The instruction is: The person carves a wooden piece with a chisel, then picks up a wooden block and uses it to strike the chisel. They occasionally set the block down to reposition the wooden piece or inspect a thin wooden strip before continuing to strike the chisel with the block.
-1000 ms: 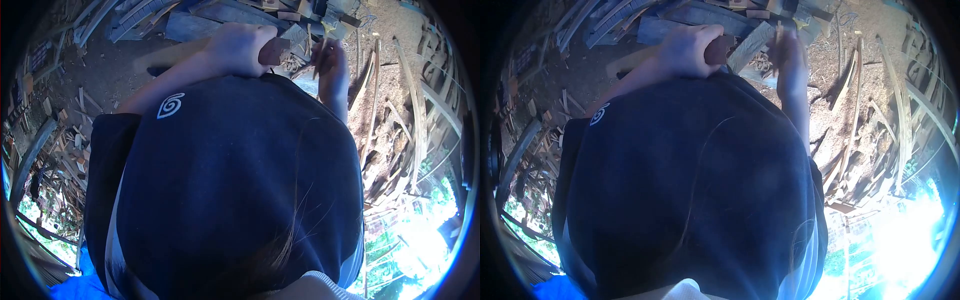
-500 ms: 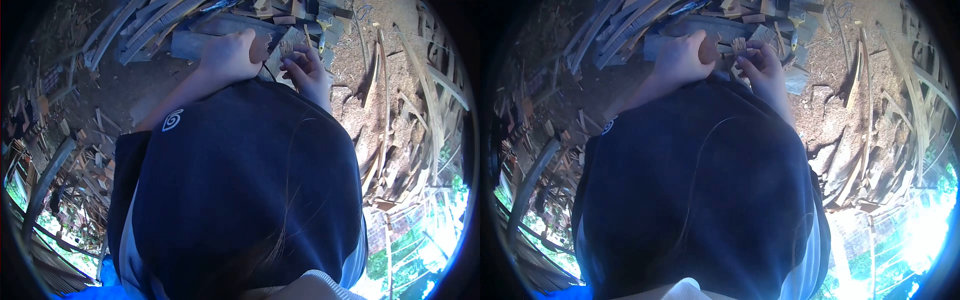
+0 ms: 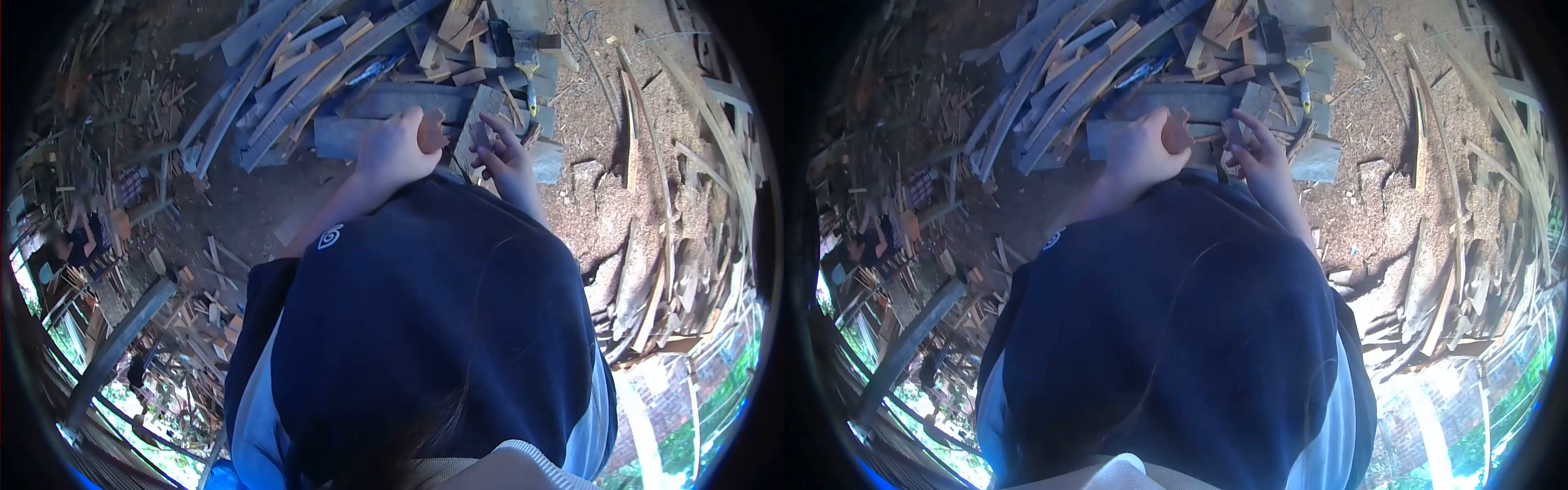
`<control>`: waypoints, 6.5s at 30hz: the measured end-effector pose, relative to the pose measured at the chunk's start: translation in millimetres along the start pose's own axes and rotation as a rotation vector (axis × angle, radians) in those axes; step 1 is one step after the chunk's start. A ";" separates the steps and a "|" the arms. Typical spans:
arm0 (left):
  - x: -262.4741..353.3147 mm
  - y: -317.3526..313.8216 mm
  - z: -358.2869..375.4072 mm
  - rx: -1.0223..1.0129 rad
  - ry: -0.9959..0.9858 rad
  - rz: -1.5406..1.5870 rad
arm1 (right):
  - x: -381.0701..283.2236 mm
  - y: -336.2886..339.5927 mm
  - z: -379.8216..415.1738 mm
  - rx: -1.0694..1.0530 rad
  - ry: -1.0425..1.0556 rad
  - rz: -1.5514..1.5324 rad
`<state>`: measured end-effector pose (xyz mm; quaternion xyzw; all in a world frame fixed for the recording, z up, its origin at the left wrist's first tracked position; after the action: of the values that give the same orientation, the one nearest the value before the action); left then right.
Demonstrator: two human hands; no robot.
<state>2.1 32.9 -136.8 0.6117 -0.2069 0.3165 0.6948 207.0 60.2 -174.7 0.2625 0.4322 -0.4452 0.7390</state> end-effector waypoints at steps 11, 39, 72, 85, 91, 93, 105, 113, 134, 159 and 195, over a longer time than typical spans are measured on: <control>51.6 95.1 0.4 -0.492 -0.206 1.305 | 18.8 17.0 3.3 0.063 -0.060 -0.136; 26.1 160.0 -6.3 0.711 -0.466 0.711 | 112.7 79.7 -20.1 0.647 -0.069 -0.156; -24.8 -30.7 -17.4 -0.362 0.164 -0.040 | 242.5 94.8 -44.8 0.774 0.068 0.881; -28.7 -32.8 -11.4 -0.409 0.216 -0.002 | 209.5 9.9 -79.8 0.401 -0.196 0.794; -36.2 -34.5 -5.5 -0.417 0.181 0.087 | 182.6 2.4 -89.6 0.450 -0.295 0.759; -42.8 -35.2 -4.8 -0.423 0.191 0.060 | 186.3 2.4 -92.3 0.407 -0.243 0.667; -57.1 -33.7 4.8 -0.398 0.209 0.004 | 194.7 -39.5 -79.2 -0.279 0.215 1.103; -47.4 -37.3 10.7 -0.440 0.265 -0.041 | 224.3 -22.9 -61.9 -0.132 -0.002 1.106; -16.6 -68.2 24.0 -0.556 0.116 -0.082 | 244.2 19.3 5.9 0.335 -0.346 0.847; -2.1 -29.4 13.4 0.034 -0.344 0.035 | 257.2 36.6 8.2 0.423 -0.208 0.664; -55.4 101.7 58.0 0.696 -0.287 1.516 | 52.4 74.4 -44.9 0.039 0.202 -0.436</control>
<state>-102.1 -29.2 -91.4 0.5208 -0.5382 0.6618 0.0336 266.7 107.0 -242.1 0.2206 0.5417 -0.5741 0.5730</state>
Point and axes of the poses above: each hand's wrist, its own z-axis away from the middle knuckle, its own y-axis out of the back of the hand, x = y × z, the point moved 3 cm from there along -z, towards the middle knuckle, and after that the axes turned 8 degrees about z, right-handed, at the moved point
